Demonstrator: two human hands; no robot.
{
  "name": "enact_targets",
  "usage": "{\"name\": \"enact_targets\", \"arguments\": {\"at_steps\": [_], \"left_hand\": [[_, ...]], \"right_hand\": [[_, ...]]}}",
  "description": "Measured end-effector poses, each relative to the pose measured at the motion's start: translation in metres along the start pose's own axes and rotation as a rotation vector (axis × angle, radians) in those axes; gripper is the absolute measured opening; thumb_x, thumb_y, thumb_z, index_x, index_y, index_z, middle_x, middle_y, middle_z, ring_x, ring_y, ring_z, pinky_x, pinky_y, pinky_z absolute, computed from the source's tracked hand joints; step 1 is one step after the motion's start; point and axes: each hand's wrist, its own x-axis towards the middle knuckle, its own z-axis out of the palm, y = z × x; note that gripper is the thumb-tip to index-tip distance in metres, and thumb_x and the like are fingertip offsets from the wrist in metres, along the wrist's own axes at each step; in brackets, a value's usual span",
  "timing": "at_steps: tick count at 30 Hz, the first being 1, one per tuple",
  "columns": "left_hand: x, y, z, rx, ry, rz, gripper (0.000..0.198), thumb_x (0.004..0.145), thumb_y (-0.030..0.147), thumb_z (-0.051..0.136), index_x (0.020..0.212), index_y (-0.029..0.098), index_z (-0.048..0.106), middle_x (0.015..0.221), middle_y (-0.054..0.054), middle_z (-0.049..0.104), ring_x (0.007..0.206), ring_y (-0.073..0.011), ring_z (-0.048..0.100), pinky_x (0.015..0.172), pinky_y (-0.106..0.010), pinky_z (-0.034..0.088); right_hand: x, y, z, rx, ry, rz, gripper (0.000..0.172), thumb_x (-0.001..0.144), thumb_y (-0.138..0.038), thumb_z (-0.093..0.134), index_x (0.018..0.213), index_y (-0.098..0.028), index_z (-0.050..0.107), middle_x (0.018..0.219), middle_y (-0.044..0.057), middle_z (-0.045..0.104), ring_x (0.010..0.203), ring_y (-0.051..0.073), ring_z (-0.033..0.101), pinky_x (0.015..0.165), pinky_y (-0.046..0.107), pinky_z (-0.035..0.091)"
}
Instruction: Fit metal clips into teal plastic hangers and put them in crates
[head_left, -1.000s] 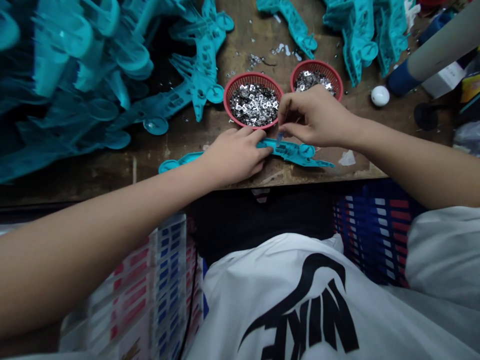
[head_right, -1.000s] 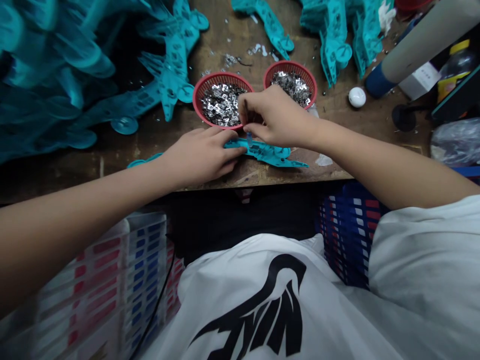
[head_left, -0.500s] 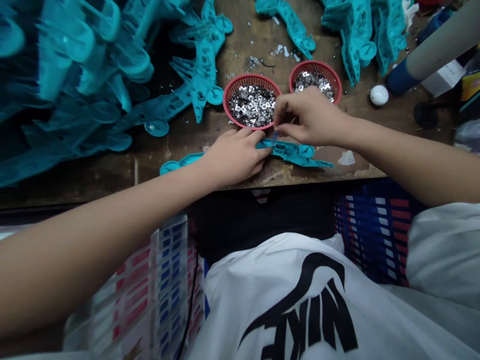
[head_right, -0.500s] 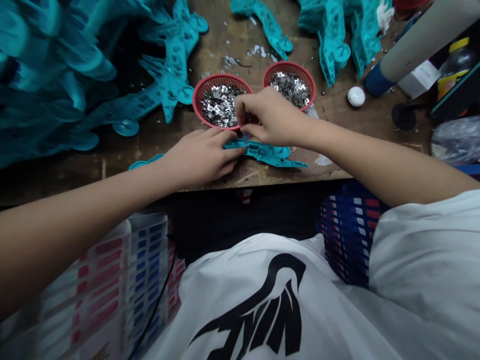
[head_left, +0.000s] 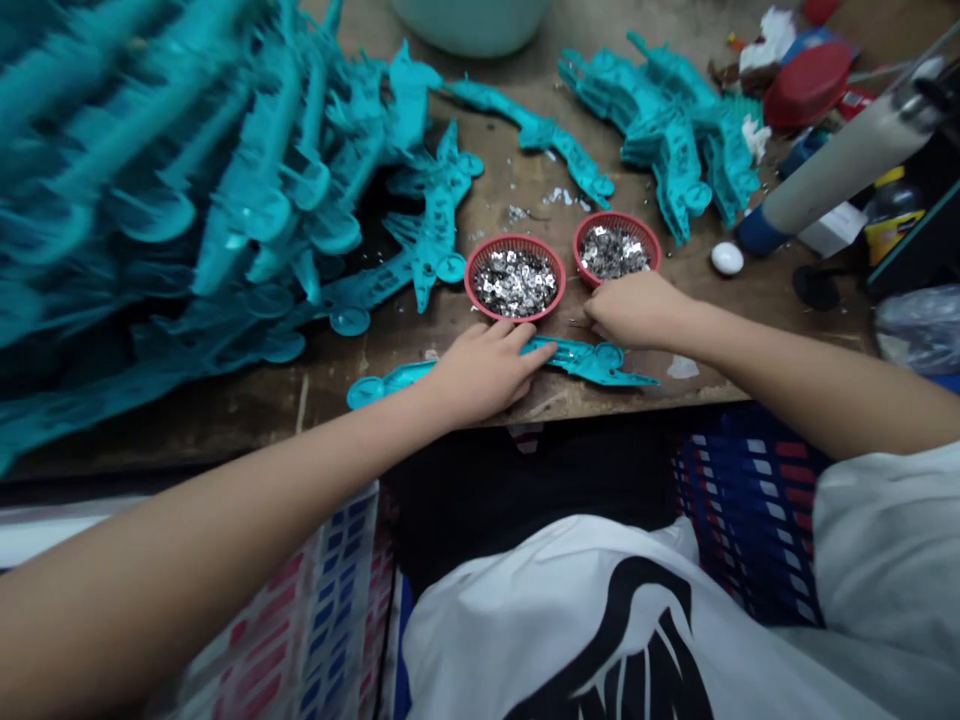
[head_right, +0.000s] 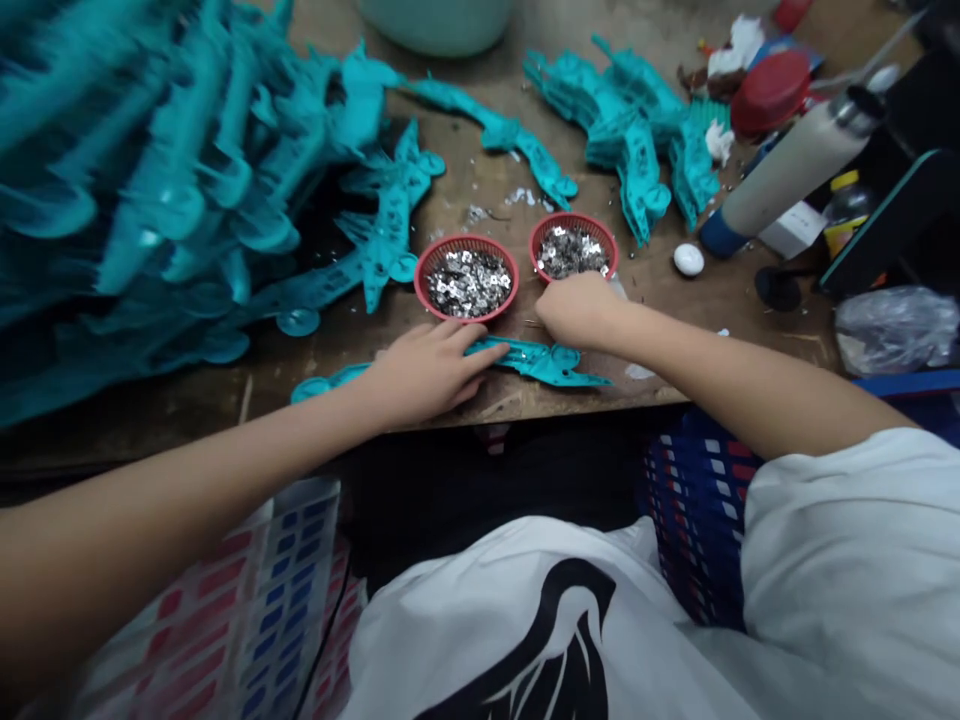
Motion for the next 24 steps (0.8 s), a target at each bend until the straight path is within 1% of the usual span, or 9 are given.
{"name": "enact_targets", "arguments": {"at_steps": [2,4,6,10,14,17,19,21,24], "left_hand": [[0.0,-0.001,0.001,0.0,0.015,0.003,0.057,0.122,0.024,0.067,0.178,0.024,0.077,0.16,-0.024,0.081,0.154,-0.0417,0.076,0.108,-0.046,0.066],[0.001,-0.002,0.001,-0.001,0.024,0.002,0.054,0.121,0.025,0.071,0.175,0.023,0.078,0.16,-0.024,0.082,0.152,-0.0405,0.077,0.103,-0.044,0.064],[0.001,-0.003,-0.002,0.007,0.005,0.014,0.047,0.121,0.027,0.074,0.168,0.021,0.082,0.156,-0.022,0.084,0.143,-0.0384,0.081,0.097,-0.043,0.063],[-0.012,0.012,-0.026,0.051,0.105,0.136,0.017,0.118,0.019,0.076,0.124,0.018,0.092,0.117,-0.016,0.09,0.114,-0.0338,0.085,0.083,-0.044,0.058],[-0.036,0.054,-0.068,-0.102,0.452,0.449,0.036,0.122,0.019,0.065,0.092,0.026,0.083,0.081,-0.008,0.074,0.076,-0.0256,0.069,0.064,-0.045,0.047],[-0.044,0.075,-0.086,-0.2,0.439,0.665,0.049,0.124,0.017,0.057,0.082,0.028,0.079,0.07,-0.005,0.065,0.059,-0.0203,0.053,0.055,-0.042,0.037],[-0.04,0.073,-0.08,-0.185,0.397,0.7,0.045,0.121,0.014,0.063,0.08,0.027,0.08,0.069,-0.005,0.067,0.058,-0.0194,0.057,0.054,-0.04,0.039],[-0.031,0.06,-0.062,-0.142,0.371,0.662,0.037,0.117,0.016,0.076,0.082,0.025,0.082,0.072,-0.007,0.075,0.062,-0.0211,0.067,0.056,-0.04,0.044],[-0.017,0.037,-0.028,-0.122,0.327,0.582,0.024,0.108,0.017,0.093,0.085,0.022,0.085,0.078,-0.008,0.084,0.068,-0.025,0.078,0.059,-0.042,0.051]], "right_hand": [[-0.005,-0.014,-0.005,0.001,-0.038,-0.051,0.032,0.12,-0.036,0.077,0.137,-0.013,0.092,0.139,0.029,0.092,0.129,0.052,0.09,0.095,0.051,0.067],[-0.01,-0.029,-0.006,0.031,-0.055,-0.138,0.066,0.115,-0.053,0.091,0.165,-0.011,0.081,0.158,0.03,0.086,0.141,0.052,0.087,0.103,0.051,0.068],[-0.01,-0.041,-0.005,0.042,-0.076,-0.192,0.085,0.111,-0.053,0.096,0.178,-0.008,0.07,0.165,0.031,0.082,0.148,0.051,0.085,0.111,0.05,0.068],[-0.011,-0.038,-0.012,0.153,-0.128,-0.222,0.066,0.106,-0.034,0.09,0.164,-0.006,0.076,0.152,0.027,0.088,0.14,0.046,0.089,0.108,0.046,0.069],[-0.047,0.039,-0.035,0.366,0.014,-0.241,0.064,0.098,-0.037,0.09,0.159,-0.021,0.082,0.151,0.021,0.092,0.126,0.043,0.092,0.103,0.049,0.074],[-0.085,0.131,-0.056,0.439,0.22,0.014,0.063,0.087,-0.04,0.102,0.149,-0.036,0.089,0.15,0.023,0.093,0.126,0.044,0.092,0.104,0.052,0.074],[-0.092,0.186,-0.068,0.463,0.33,0.24,0.07,0.075,-0.039,0.11,0.142,-0.039,0.089,0.156,0.023,0.091,0.133,0.046,0.09,0.111,0.054,0.07],[-0.072,0.219,-0.075,0.471,0.438,0.385,0.069,0.078,-0.035,0.108,0.144,-0.037,0.087,0.159,0.023,0.089,0.135,0.044,0.088,0.118,0.056,0.066],[-0.001,0.222,-0.072,0.414,0.59,0.46,0.052,0.094,-0.034,0.097,0.143,-0.023,0.085,0.148,0.033,0.089,0.121,0.042,0.086,0.108,0.056,0.067]]}}
